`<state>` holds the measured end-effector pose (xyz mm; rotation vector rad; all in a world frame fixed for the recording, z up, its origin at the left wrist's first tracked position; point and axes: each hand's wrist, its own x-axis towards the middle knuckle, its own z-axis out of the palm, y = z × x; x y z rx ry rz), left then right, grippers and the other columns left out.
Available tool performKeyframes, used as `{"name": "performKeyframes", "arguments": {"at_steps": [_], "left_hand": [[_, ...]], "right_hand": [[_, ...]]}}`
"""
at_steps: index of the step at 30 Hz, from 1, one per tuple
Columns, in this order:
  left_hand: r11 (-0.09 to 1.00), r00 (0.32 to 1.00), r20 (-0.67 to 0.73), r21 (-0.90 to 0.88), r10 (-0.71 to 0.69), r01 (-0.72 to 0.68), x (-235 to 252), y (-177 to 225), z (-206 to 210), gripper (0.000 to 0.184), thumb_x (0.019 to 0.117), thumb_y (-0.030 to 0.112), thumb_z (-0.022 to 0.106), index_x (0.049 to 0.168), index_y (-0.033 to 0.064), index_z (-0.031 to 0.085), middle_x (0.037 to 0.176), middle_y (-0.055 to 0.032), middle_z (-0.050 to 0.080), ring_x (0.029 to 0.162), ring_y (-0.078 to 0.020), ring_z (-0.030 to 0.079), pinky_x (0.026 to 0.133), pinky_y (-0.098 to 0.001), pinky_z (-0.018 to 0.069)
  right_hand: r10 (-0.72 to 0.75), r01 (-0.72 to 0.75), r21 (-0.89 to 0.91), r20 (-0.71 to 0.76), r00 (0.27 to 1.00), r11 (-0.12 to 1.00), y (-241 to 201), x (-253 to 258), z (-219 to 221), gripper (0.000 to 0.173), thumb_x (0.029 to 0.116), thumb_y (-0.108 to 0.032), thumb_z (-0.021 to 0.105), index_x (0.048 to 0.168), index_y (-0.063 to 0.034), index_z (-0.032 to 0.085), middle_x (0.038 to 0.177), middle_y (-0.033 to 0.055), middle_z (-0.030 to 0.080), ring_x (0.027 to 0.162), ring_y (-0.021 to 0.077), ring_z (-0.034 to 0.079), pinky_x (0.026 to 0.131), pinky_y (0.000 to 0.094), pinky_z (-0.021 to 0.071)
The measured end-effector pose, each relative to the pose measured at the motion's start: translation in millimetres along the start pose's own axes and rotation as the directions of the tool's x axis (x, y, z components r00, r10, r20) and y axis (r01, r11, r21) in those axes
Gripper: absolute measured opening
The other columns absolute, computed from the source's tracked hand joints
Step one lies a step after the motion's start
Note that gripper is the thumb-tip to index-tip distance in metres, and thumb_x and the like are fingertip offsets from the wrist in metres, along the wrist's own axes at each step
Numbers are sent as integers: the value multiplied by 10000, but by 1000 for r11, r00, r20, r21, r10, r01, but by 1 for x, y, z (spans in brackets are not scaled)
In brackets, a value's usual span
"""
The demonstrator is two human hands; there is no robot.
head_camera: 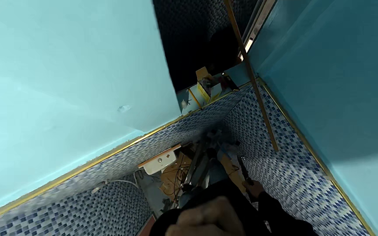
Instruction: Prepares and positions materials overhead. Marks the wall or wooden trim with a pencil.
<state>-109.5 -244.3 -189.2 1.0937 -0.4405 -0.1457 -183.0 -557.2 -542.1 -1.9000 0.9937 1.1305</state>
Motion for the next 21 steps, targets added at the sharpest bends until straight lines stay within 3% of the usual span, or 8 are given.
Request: {"name": "performKeyframes", "arguments": {"at_steps": [3, 6, 7, 10, 12, 16, 19, 21], "left_hand": [[932, 993, -115, 360, -3, 45, 17, -51, -38, 185, 1015, 305, 625, 1069, 180, 751, 1020, 52, 708, 942, -62, 667, 839, -244, 568], [826, 953, -298, 522, -57, 213, 26, -105, -62, 176, 1001, 307, 651, 1080, 206, 772, 1022, 76, 724, 934, -47, 674, 816, -217, 571], [796, 930, -357, 539, -81, 277, 27, -122, -67, 162, 982, 274, 669, 1059, 178, 775, 1019, 66, 739, 928, -45, 686, 818, -220, 582], [658, 878, -449, 613, -166, 438, 28, -166, -71, 220, 905, 151, 674, 1006, -28, 755, 942, -51, 738, 847, -36, 695, 791, -212, 592], [534, 844, -452, 656, -288, 533, 27, -181, -69, 282, 912, 200, 668, 1045, -34, 751, 952, -95, 734, 837, -82, 699, 774, -256, 596], [317, 754, -418, 722, -507, 614, 21, -198, -72, 371, 899, 273, 705, 1163, 15, 747, 1046, -158, 734, 921, -267, 721, 832, -468, 595], [208, 676, -432, 730, -597, 651, 26, -206, -72, 414, 901, 286, 723, 1233, 38, 728, 1108, -177, 725, 955, -312, 724, 866, -518, 589], [176, 671, -439, 744, -597, 644, 31, -208, -73, 403, 902, 258, 740, 1231, 26, 724, 1104, -192, 724, 949, -333, 724, 858, -532, 588]], "right_hand": [[-137, 133, -58, -74, 988, 989, -46, 5, -50, 513, 1017, -434, 617, 1223, 33, 667, 1113, 253, 703, 1053, 382, 687, 976, 571, 513], [-309, 297, -93, -165, 937, 950, -94, 6, -103, 462, 1016, -367, 629, 1188, 59, 678, 1073, 268, 706, 1020, 393, 693, 964, 572, 517], [-373, 361, -96, -199, 906, 928, -109, 7, -120, 441, 1012, -334, 630, 1194, 65, 676, 1063, 271, 707, 1006, 393, 695, 956, 567, 522], [-529, 512, -133, -263, 807, 848, -157, 14, -167, 415, 992, -270, 617, 1214, 77, 667, 1044, 268, 707, 972, 384, 696, 932, 554, 532], [-607, 580, -182, -283, 743, 794, -191, 22, -194, 405, 977, -252, 618, 1184, 93, 664, 1002, 272, 699, 918, 378, 689, 880, 543, 537], [-616, 537, -313, -276, 737, 783, -267, 45, -231, 424, 972, -289, 659, 1192, 73, 668, 1047, 284, 699, 1001, 436, 681, 925, 620, 511], [-640, 510, -404, -319, 699, 759, -319, 72, -243, 415, 949, -341, 688, 1190, -3, 695, 1026, 238, 726, 980, 424, 705, 872, 662, 530], [-644, 501, -433, -305, 701, 750, -352, 81, -247, 425, 963, -353, 657, 1235, -29, 689, 1094, 222, 726, 1053, 416, 695, 908, 668, 510]]}}
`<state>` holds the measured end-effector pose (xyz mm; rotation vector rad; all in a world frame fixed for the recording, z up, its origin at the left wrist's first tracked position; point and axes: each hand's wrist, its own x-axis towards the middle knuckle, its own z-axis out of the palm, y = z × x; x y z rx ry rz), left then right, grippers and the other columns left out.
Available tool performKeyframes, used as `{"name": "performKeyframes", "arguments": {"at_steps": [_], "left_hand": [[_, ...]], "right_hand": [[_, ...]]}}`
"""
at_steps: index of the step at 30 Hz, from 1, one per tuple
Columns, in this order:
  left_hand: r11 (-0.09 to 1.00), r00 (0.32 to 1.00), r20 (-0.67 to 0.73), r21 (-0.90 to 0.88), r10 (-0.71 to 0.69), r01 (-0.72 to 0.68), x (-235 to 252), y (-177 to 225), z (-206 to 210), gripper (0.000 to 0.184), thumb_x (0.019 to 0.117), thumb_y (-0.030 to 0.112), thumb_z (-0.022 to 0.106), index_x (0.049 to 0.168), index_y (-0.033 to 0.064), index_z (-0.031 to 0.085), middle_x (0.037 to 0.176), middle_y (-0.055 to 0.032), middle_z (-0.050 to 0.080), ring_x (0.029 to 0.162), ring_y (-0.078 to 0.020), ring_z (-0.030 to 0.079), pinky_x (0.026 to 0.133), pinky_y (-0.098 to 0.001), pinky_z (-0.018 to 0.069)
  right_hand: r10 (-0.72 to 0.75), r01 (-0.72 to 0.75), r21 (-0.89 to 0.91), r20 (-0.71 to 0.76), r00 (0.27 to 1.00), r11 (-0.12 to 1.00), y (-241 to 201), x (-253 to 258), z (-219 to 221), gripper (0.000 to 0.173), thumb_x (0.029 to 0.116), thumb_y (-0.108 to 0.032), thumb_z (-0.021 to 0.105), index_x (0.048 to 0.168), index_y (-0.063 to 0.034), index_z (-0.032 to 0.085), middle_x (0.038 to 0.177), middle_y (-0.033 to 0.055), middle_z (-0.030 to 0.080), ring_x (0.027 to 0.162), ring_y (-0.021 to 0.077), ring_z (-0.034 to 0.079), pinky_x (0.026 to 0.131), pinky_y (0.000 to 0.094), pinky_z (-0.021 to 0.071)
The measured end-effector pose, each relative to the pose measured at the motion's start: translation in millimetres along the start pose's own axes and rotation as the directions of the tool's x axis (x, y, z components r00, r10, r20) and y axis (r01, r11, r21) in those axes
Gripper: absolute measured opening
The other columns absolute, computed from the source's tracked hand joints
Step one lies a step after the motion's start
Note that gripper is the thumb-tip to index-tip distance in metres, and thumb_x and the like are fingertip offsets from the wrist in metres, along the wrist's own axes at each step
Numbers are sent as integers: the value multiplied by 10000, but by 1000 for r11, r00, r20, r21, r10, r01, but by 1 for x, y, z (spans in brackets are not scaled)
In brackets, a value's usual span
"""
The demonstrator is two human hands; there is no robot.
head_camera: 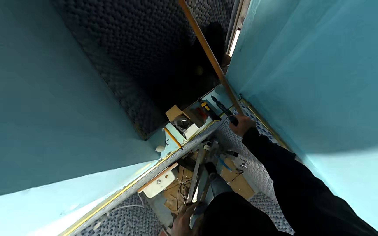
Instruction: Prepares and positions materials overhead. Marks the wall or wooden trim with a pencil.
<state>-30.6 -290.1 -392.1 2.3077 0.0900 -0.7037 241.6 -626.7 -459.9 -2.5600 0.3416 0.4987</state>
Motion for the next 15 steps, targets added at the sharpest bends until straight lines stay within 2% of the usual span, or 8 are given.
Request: {"name": "performKeyframes", "arguments": {"at_steps": [2, 4, 6, 11, 15], "left_hand": [[1000, 1000, -18, 26, -10, 11, 2, 3, -1, 412, 903, 258, 739, 1236, 16, 719, 1094, -194, 725, 944, -331, 725, 859, -524, 589], [998, 998, -26, 35, -50, 51, 2, 4, -4, 424, 909, 271, 738, 1246, 14, 715, 1101, -196, 724, 951, -336, 722, 865, -523, 584], [997, 996, -60, 35, -65, 67, 2, 2, -3, 428, 900, 279, 737, 1233, 9, 722, 1090, -198, 729, 948, -345, 726, 862, -531, 586], [990, 990, -52, 33, -132, 134, -3, -7, 5, 446, 926, 321, 713, 1271, 39, 710, 1138, -197, 717, 950, -340, 727, 857, -537, 589], [978, 978, 10, 23, -210, 209, -3, -4, 9, 458, 943, 329, 703, 1306, 51, 689, 1190, -194, 704, 1024, -331, 713, 922, -527, 569]], "right_hand": [[-7, 8, -54, 11, 1000, 999, -16, 23, -3, 471, 982, -363, 635, 1306, -22, 650, 1211, 225, 698, 1179, 418, 648, 973, 652, 485], [-47, 42, -94, -49, 998, 995, -20, 46, 7, 512, 986, -363, 640, 1343, 2, 619, 1297, 231, 663, 1261, 441, 593, 1003, 659, 462], [-73, 55, -133, -133, 988, 990, -21, 60, 16, 505, 974, -363, 658, 1322, 2, 634, 1319, 223, 659, 1287, 456, 570, 975, 677, 461], [-61, 32, -150, -191, 980, 988, -13, 74, 34, 531, 996, -401, 639, 1346, -2, 620, 1338, 245, 634, 1336, 484, 507, 979, 692, 434], [-74, 49, -162, -153, 986, 986, -6, 69, 39, 490, 1013, -359, 628, 1346, 1, 615, 1368, 251, 610, 1369, 487, 473, 1015, 680, 426]]}}
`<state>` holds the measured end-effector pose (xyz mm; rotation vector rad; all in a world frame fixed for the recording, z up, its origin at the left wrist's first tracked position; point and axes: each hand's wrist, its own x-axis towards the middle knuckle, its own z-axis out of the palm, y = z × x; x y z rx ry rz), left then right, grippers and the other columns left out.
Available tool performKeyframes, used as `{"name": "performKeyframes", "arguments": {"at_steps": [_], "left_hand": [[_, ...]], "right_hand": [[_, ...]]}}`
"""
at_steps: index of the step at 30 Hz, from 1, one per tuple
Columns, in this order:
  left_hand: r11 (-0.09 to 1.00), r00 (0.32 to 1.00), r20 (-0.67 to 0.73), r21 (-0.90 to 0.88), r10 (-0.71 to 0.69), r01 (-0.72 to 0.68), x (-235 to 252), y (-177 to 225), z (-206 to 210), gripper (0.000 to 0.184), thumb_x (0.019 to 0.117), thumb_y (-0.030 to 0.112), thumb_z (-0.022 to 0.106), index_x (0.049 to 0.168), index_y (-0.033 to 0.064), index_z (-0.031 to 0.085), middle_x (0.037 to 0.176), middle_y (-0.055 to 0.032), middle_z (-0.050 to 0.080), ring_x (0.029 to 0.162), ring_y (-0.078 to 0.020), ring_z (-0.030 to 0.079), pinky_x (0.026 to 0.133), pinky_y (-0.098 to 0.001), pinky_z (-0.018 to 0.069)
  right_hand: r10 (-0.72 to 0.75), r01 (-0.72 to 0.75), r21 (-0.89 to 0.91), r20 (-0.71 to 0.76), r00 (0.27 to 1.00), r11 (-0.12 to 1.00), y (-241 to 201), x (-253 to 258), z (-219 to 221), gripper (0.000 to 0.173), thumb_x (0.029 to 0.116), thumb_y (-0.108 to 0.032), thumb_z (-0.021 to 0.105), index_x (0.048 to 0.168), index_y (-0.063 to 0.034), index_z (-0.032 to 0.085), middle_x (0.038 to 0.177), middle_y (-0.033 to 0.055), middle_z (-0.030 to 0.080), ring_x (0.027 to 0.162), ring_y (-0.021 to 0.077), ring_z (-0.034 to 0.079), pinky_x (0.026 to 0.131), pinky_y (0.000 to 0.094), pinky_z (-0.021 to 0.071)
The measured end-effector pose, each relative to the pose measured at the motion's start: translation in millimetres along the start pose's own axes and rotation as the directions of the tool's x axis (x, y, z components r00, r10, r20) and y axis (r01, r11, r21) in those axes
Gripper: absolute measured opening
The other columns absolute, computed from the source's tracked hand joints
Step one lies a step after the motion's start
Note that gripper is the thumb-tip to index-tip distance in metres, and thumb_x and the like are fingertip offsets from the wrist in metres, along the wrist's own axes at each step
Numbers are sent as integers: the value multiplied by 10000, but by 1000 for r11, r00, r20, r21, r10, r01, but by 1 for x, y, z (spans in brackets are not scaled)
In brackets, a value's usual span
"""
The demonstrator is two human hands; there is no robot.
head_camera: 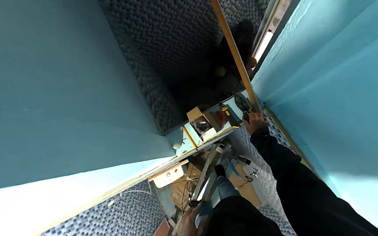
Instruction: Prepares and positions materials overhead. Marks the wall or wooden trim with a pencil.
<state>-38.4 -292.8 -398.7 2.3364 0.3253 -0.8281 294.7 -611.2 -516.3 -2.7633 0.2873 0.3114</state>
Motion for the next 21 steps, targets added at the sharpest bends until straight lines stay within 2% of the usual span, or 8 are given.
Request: {"name": "performKeyframes", "arguments": {"at_steps": [2, 7, 11, 13, 15, 17, 19, 21], "left_hand": [[999, 999, 26, 12, -40, 40, 0, 5, 0, 461, 945, 337, 699, 1314, 61, 688, 1214, -196, 696, 1054, -344, 700, 948, -535, 550], [1000, 1000, 0, -12, -19, 19, 0, 4, 4, 482, 943, 358, 694, 1317, 55, 686, 1207, -194, 700, 1040, -350, 705, 933, -545, 558], [999, 999, -35, -36, -36, 34, -6, 1, 7, 475, 947, 350, 694, 1314, 48, 686, 1213, -203, 698, 1051, -357, 702, 939, -551, 552], [998, 998, -31, -45, -52, 51, -7, 0, 11, 477, 951, 351, 692, 1316, 44, 683, 1215, -204, 697, 1061, -353, 701, 951, -539, 552], [996, 997, -2, -40, -77, 77, -6, 1, 15, 478, 956, 362, 689, 1326, 60, 678, 1224, -193, 692, 1081, -341, 695, 961, -532, 550], [996, 996, 12, -36, -87, 87, -6, 3, 16, 476, 956, 366, 686, 1338, 82, 676, 1245, -188, 687, 1090, -333, 695, 962, -529, 552], [997, 997, -7, -39, -71, 71, -7, 4, 17, 473, 955, 362, 687, 1334, 79, 677, 1236, -192, 687, 1076, -337, 696, 949, -526, 555], [997, 997, -45, -50, -57, 55, -9, 1, 18, 464, 954, 357, 690, 1318, 70, 687, 1211, -192, 696, 1055, -342, 698, 936, -523, 557]], "right_hand": [[-24, 24, -27, 19, 1000, 999, 1, -2, 2, 448, 1025, -324, 609, 1348, -14, 624, 1368, 241, 618, 1373, 478, 474, 1018, 680, 425], [-22, 23, -5, 92, 995, 1000, -1, -3, -9, 416, 1044, -272, 568, 1387, -41, 613, 1413, 213, 601, 1411, 457, 442, 1072, 679, 379], [-120, 121, 28, -30, 992, 992, -2, -8, -19, 376, 1050, -273, 552, 1322, -40, 665, 1359, 235, 629, 1363, 490, 477, 1019, 691, 416], [-203, 204, 21, -32, 979, 979, -14, -9, -18, 407, 1044, -323, 555, 1311, -37, 665, 1316, 238, 646, 1314, 465, 530, 1034, 643, 447], [-235, 236, 4, 112, 966, 972, -34, -7, -18, 522, 1014, -386, 609, 1371, -6, 605, 1350, 263, 611, 1326, 460, 523, 1074, 631, 432], [-174, 197, -57, 277, 945, 979, -54, -5, -21, 647, 981, -417, 663, 1435, 21, 521, 1440, 272, 538, 1391, 450, 462, 1111, 622, 398], [-125, 166, -88, 354, 927, 982, -63, -1, -20, 668, 985, -377, 672, 1458, 54, 479, 1483, 290, 491, 1416, 459, 433, 1139, 606, 374], [-111, 152, -85, 364, 925, 985, -61, 3, -12, 635, 985, -330, 680, 1437, 77, 494, 1464, 316, 495, 1380, 482, 463, 1129, 618, 376]]}}
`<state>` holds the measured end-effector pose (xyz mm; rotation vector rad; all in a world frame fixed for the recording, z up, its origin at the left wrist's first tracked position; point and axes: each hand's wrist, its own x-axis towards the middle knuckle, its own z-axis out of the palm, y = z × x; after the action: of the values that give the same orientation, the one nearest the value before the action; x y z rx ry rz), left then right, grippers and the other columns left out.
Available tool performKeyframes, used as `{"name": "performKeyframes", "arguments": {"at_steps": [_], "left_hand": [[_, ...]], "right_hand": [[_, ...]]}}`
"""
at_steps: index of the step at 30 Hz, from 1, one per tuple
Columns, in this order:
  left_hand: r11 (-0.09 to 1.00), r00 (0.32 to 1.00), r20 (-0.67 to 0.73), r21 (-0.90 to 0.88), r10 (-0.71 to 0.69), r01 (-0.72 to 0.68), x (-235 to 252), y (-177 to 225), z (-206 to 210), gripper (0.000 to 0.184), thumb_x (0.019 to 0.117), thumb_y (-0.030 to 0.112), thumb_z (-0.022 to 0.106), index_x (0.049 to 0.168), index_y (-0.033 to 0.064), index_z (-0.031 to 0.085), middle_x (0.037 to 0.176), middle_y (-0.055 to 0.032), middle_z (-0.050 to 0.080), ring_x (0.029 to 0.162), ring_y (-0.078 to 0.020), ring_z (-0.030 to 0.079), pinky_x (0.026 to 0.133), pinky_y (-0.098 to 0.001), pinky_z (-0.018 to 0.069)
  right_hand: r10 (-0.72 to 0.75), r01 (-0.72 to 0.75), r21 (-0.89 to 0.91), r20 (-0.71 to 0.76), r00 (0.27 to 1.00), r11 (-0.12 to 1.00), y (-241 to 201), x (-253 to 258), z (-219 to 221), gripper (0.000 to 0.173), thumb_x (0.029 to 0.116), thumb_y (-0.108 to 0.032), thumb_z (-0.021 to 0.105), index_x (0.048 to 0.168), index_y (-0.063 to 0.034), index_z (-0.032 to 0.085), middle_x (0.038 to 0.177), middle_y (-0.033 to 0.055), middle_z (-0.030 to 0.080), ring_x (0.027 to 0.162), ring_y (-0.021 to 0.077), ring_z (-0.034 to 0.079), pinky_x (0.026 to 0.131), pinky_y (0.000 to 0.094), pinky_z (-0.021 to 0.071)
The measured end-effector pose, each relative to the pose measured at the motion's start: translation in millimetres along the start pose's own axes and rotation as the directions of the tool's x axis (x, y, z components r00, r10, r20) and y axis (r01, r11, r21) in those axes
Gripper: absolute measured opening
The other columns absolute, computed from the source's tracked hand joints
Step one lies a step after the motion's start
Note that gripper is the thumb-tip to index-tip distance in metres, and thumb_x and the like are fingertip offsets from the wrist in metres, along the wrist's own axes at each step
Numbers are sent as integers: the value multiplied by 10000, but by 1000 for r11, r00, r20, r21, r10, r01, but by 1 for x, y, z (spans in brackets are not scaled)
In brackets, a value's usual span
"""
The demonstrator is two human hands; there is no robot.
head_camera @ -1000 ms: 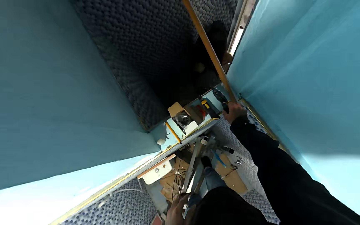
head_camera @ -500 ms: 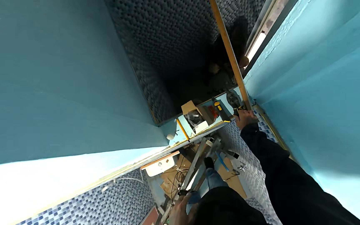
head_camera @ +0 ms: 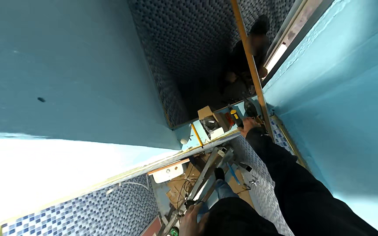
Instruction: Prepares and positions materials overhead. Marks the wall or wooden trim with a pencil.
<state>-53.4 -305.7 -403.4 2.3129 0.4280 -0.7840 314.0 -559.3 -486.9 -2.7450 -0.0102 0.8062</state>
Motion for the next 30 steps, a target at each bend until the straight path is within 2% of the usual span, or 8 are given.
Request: {"name": "performKeyframes", "arguments": {"at_steps": [6, 10, 16, 21, 23, 25, 28, 30], "left_hand": [[1000, 999, -29, -21, 14, -15, 0, -4, -2, 442, 960, 324, 674, 1324, 73, 683, 1222, -190, 694, 1060, -339, 699, 948, -519, 556], [969, 977, -153, -175, 149, -176, 13, 10, -1, 402, 955, 254, 675, 1285, 25, 693, 1119, -155, 734, 995, -266, 721, 925, -459, 579], [601, 917, -330, -694, 223, -396, 43, 54, 6, 775, 995, 397, 585, 1491, -149, 348, 1277, -230, 656, 1107, -194, 688, 961, -360, 577], [363, 932, -356, -880, -76, -306, 42, 44, 13, 378, 1071, 150, 407, 1324, -110, 513, 1007, -149, 756, 894, -194, 748, 847, -384, 624], [310, 914, -342, -912, -219, -267, 35, 26, 13, 337, 1072, 116, 405, 1308, -91, 526, 893, -120, 752, 771, -170, 740, 732, -356, 633], [304, 898, -307, -929, -314, -212, 23, 6, 8, 322, 1067, 67, 467, 1349, -87, 490, 849, -136, 731, 701, -196, 737, 652, -361, 644], [421, 857, -353, -889, -375, -182, 5, -25, 10, 399, 984, 63, 605, 1337, -82, 491, 738, -75, 701, 546, -150, 684, 524, -317, 612], [440, 854, -367, -878, -370, -187, -7, -40, 15, 468, 934, 96, 671, 1329, -79, 492, 706, -70, 693, 514, -161, 672, 497, -325, 605]], "right_hand": [[-23, 39, 160, -100, 995, 986, 16, 1, 5, 512, 993, -282, 651, 1332, 97, 585, 1363, 324, 575, 1324, 455, 532, 1120, 604, 399], [-43, 142, 526, -196, 980, 838, 16, -69, -9, 431, 1014, -225, 640, 1333, 60, 583, 1169, 261, 683, 1016, 351, 708, 929, 524, 574], [-531, 296, 800, 32, 847, 522, -10, -210, 45, 385, 988, -241, 619, 1248, 43, 642, 1039, 104, 725, 881, 138, 711, 818, 357, 618], [-696, 440, 678, 147, 703, 588, -69, -258, 99, 377, 958, -245, 677, 1206, 38, 702, 1127, 186, 733, 1046, 244, 712, 981, 426, 556], [-729, 526, 609, 130, 672, 594, -85, -243, 105, 376, 984, -302, 622, 1092, 40, 736, 987, 184, 749, 933, 264, 731, 906, 468, 576], [-643, 506, 502, 140, 753, 702, -107, -214, 97, 387, 1040, -273, 550, 1075, 78, 709, 924, 223, 725, 856, 314, 720, 852, 497, 577], [-363, 335, 163, 194, 912, 928, -153, -153, 77, 407, 1080, -198, 444, 1367, 60, 575, 1292, 276, 644, 1219, 397, 630, 1076, 531, 466], [-203, 206, -4, 142, 969, 979, -182, -115, 80, 478, 1043, -144, 524, 1485, 23, 454, 1420, 299, 542, 1231, 444, 610, 1035, 583, 483]]}}
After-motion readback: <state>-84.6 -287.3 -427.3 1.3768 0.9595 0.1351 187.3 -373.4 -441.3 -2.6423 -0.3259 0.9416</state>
